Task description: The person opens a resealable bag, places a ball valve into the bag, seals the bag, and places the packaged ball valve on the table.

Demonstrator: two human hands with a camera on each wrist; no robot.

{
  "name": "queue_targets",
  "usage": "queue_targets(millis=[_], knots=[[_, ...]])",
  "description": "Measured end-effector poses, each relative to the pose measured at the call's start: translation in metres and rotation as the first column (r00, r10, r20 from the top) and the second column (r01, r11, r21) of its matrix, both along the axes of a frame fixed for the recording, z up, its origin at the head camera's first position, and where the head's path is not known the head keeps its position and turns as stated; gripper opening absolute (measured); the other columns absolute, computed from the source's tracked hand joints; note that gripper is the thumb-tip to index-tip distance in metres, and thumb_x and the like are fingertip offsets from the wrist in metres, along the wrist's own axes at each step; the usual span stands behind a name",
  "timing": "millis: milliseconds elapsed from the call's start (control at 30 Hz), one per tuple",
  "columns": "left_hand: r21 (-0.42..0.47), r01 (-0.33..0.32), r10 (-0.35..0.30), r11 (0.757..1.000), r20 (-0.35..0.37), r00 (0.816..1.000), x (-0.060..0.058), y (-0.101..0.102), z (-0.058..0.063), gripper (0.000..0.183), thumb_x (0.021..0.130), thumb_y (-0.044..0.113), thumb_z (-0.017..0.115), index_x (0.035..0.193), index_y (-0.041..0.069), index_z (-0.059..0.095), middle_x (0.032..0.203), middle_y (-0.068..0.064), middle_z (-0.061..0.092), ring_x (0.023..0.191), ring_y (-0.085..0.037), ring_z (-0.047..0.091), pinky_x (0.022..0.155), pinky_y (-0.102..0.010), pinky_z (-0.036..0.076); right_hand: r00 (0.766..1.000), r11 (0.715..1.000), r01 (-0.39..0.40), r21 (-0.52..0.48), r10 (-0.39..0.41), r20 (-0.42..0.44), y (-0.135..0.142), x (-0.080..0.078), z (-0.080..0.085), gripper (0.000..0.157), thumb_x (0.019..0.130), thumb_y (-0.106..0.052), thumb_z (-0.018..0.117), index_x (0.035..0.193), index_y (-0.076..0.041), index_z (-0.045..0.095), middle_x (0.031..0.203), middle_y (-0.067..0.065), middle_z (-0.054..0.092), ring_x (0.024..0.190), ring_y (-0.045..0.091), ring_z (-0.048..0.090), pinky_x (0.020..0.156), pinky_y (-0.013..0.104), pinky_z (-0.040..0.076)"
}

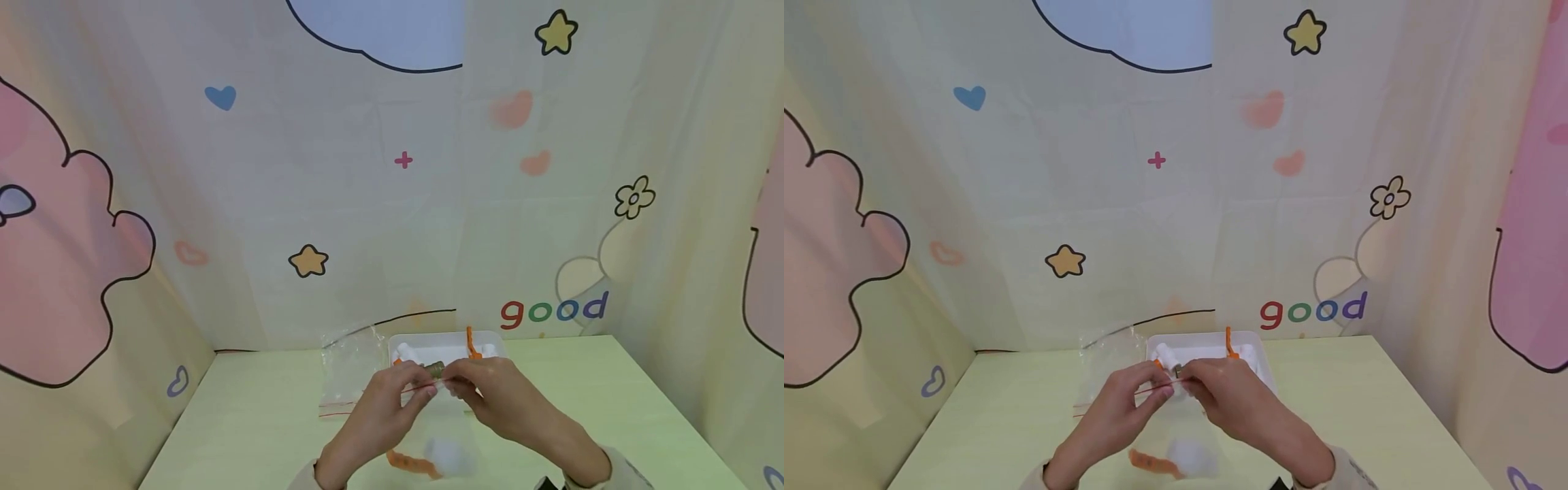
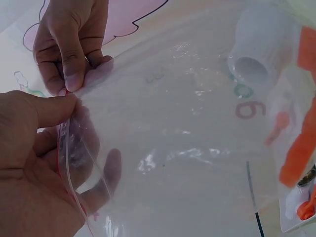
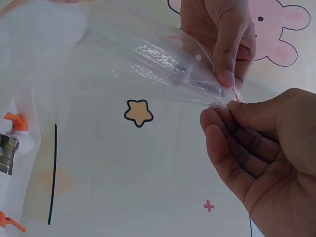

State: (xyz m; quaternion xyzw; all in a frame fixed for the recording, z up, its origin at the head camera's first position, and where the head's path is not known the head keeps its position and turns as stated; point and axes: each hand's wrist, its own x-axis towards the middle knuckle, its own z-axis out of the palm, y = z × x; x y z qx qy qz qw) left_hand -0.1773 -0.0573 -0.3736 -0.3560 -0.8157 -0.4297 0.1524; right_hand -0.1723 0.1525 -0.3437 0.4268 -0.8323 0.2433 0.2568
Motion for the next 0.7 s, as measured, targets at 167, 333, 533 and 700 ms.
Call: queue_targets(millis=[167,333,533,700], knots=[[0.04,-0.02,0.022,0.999,-0.064,0.998,-0.001,-0.001,-0.002,0.005,0.093,0.013,0.067,0.09,0.016,0.065,0.085,0.007,0.065,0.084,-0.005,0.062,0.077,-0.029,0.053,0.991,0.993,0.01,-0.118,0.006,0.135,-0.003,-0.005,-0.005,0.01,0.088,-0.009,0.072,0.093,-0.015,0.067,0.08,-0.009,0.07,0.069,-0.006,0.058,0.062,0.014,0.049],[0.088,-0.024,0.038,0.996,-0.16,0.986,-0.003,-0.002,-0.002,0.003,0.092,0.011,0.067,0.09,0.012,0.065,0.086,0.005,0.065,0.085,-0.007,0.064,0.079,-0.026,0.054,0.971,0.981,0.036,-0.191,0.011,0.237,-0.005,-0.008,-0.01,0.004,0.092,-0.014,0.067,0.094,-0.017,0.07,0.082,-0.007,0.07,0.07,-0.004,0.054,0.06,0.02,0.05],[0.109,-0.031,0.047,0.994,-0.147,0.988,-0.002,-0.003,0.0,0.004,0.092,0.013,0.067,0.089,0.011,0.065,0.086,0.004,0.066,0.085,-0.008,0.065,0.08,-0.026,0.055,0.959,0.969,0.071,-0.236,-0.001,0.282,-0.009,-0.008,-0.012,0.006,0.094,-0.015,0.066,0.093,-0.019,0.071,0.082,-0.012,0.069,0.069,-0.003,0.054,0.059,0.019,0.048],[0.109,-0.028,0.04,0.994,-0.112,0.993,-0.003,-0.004,-0.001,0.003,0.093,0.014,0.066,0.091,0.013,0.066,0.087,0.004,0.067,0.087,-0.007,0.066,0.081,-0.027,0.055,0.976,0.967,0.07,-0.244,-0.016,0.217,-0.012,-0.006,-0.013,0.007,0.091,-0.014,0.068,0.093,-0.02,0.07,0.079,-0.014,0.068,0.07,-0.003,0.053,0.062,0.018,0.046]])
